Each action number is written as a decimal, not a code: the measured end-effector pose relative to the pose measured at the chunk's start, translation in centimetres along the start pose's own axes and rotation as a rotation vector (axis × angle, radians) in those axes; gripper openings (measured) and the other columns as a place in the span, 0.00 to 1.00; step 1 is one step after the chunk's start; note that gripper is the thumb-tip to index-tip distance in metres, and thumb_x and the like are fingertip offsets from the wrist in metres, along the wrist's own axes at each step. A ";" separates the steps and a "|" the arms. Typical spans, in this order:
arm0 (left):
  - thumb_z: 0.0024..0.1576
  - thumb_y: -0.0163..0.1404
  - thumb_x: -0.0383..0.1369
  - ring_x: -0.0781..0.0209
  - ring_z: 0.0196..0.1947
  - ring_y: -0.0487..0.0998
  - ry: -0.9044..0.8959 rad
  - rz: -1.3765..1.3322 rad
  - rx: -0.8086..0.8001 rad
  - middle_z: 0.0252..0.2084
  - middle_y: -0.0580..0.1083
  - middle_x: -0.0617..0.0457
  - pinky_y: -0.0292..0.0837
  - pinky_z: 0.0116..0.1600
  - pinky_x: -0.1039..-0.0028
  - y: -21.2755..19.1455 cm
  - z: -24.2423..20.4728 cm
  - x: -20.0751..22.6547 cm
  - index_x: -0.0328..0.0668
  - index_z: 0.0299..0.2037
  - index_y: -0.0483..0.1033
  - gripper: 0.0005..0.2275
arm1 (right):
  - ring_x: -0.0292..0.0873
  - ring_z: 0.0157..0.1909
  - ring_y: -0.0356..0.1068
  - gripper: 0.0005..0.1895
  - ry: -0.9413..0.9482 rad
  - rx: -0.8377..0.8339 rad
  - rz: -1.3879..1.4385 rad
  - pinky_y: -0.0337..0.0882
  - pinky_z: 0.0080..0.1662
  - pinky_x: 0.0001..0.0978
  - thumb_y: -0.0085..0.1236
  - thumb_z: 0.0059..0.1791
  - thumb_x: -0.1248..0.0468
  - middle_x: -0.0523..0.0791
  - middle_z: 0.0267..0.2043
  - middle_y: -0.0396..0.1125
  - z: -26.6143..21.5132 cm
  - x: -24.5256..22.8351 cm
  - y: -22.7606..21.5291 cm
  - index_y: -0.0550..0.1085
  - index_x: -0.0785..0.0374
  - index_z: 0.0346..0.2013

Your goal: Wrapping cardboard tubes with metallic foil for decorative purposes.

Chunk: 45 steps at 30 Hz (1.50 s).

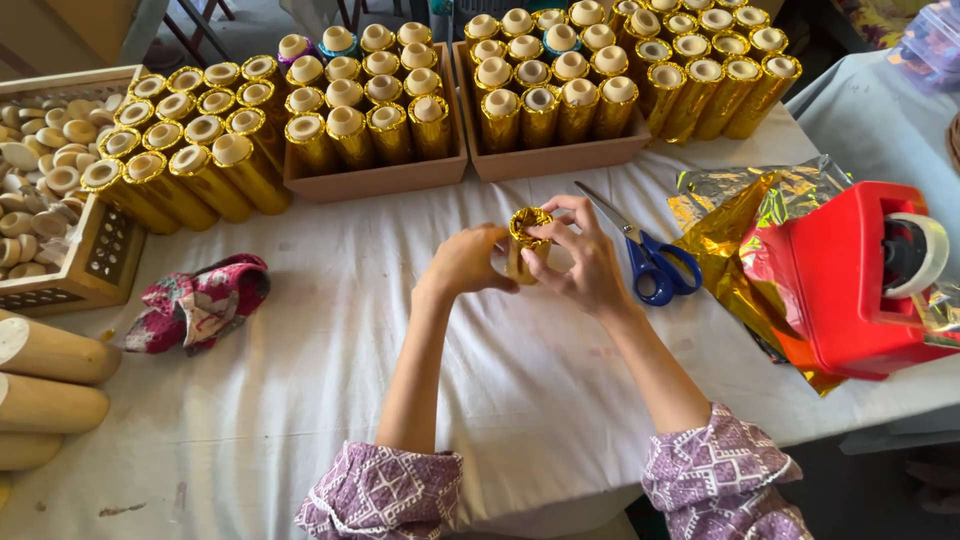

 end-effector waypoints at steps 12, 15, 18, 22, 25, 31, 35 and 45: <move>0.36 0.72 0.37 0.42 0.55 0.75 -0.281 0.525 0.015 0.56 0.73 0.40 0.72 0.55 0.59 -1.2 -0.8 -3.1 0.43 0.63 0.64 0.42 | 0.46 0.49 0.74 0.18 0.031 0.023 -0.052 0.80 0.47 0.34 0.68 0.49 0.54 0.50 0.56 0.63 -0.1 -0.3 0.8 0.76 0.61 0.46; 0.46 0.66 0.45 0.44 0.56 0.76 -0.209 0.691 0.008 0.56 0.74 0.43 0.73 0.55 0.57 -7.2 -2.3 -2.3 0.40 0.60 0.67 0.34 | 0.48 0.51 0.74 0.16 -0.003 0.014 0.002 0.81 0.50 0.33 0.66 0.51 0.54 0.50 0.56 0.63 -0.2 -0.8 0.5 0.76 0.61 0.45; 0.49 0.62 0.48 0.51 0.56 0.77 -0.192 0.923 0.034 0.56 0.76 0.51 0.75 0.53 0.57 -15.1 -5.7 0.1 0.45 0.58 0.71 0.28 | 0.45 0.52 0.75 0.16 0.033 0.021 0.076 0.81 0.51 0.33 0.65 0.51 0.54 0.49 0.56 0.64 0.0 -1.4 0.0 0.76 0.62 0.46; 0.51 0.60 0.51 0.53 0.55 0.79 -0.526 1.122 -0.060 0.54 0.78 0.54 0.78 0.49 0.57 -24.9 -11.4 1.2 0.52 0.56 0.74 0.25 | 0.45 0.50 0.76 0.16 0.004 0.037 0.035 0.82 0.49 0.33 0.67 0.50 0.54 0.48 0.54 0.64 -0.2 -0.6 0.0 0.77 0.62 0.44; 0.54 0.60 0.52 0.45 0.52 0.80 -0.857 1.177 -0.013 0.53 0.79 0.43 0.76 0.50 0.56 -32.3 -16.6 -3.9 0.47 0.57 0.75 0.25 | 0.44 0.44 0.78 0.16 0.111 -0.016 0.043 0.78 0.43 0.36 0.69 0.47 0.56 0.49 0.55 0.65 -0.5 0.0 0.9 0.78 0.63 0.42; 0.57 0.58 0.46 0.45 0.51 0.82 -1.058 1.262 0.190 0.50 0.81 0.42 0.76 0.49 0.56 -38.7 -24.0 -10.9 0.42 0.52 0.81 0.19 | 0.44 0.46 0.76 0.16 0.065 0.015 0.057 0.80 0.46 0.33 0.70 0.48 0.58 0.50 0.56 0.64 0.2 -1.4 0.3 0.77 0.65 0.43; 0.61 0.55 0.44 0.45 0.47 0.83 -0.987 1.245 0.307 0.47 0.81 0.41 0.76 0.46 0.57 -39.1 -23.8 -14.9 0.38 0.45 0.84 0.16 | 0.45 0.49 0.75 0.15 0.063 0.026 0.010 0.81 0.46 0.32 0.69 0.48 0.58 0.50 0.55 0.64 0.6 -2.2 0.2 0.77 0.65 0.42; 0.62 0.52 0.34 0.48 0.44 0.83 -0.958 1.286 0.724 0.46 0.80 0.44 0.78 0.42 0.61 -38.4 -20.6 -31.1 0.44 0.42 0.83 0.07 | 0.45 0.49 0.75 0.15 0.120 0.013 -0.026 0.80 0.47 0.32 0.69 0.44 0.58 0.50 0.53 0.65 1.4 -2.2 0.2 0.78 0.64 0.38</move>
Point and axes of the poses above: each hand's wrist, its own z-axis towards the middle knuckle, its own y-axis out of the palm, x = y × z, the point moved 1 cm from there along z, towards the middle knuckle
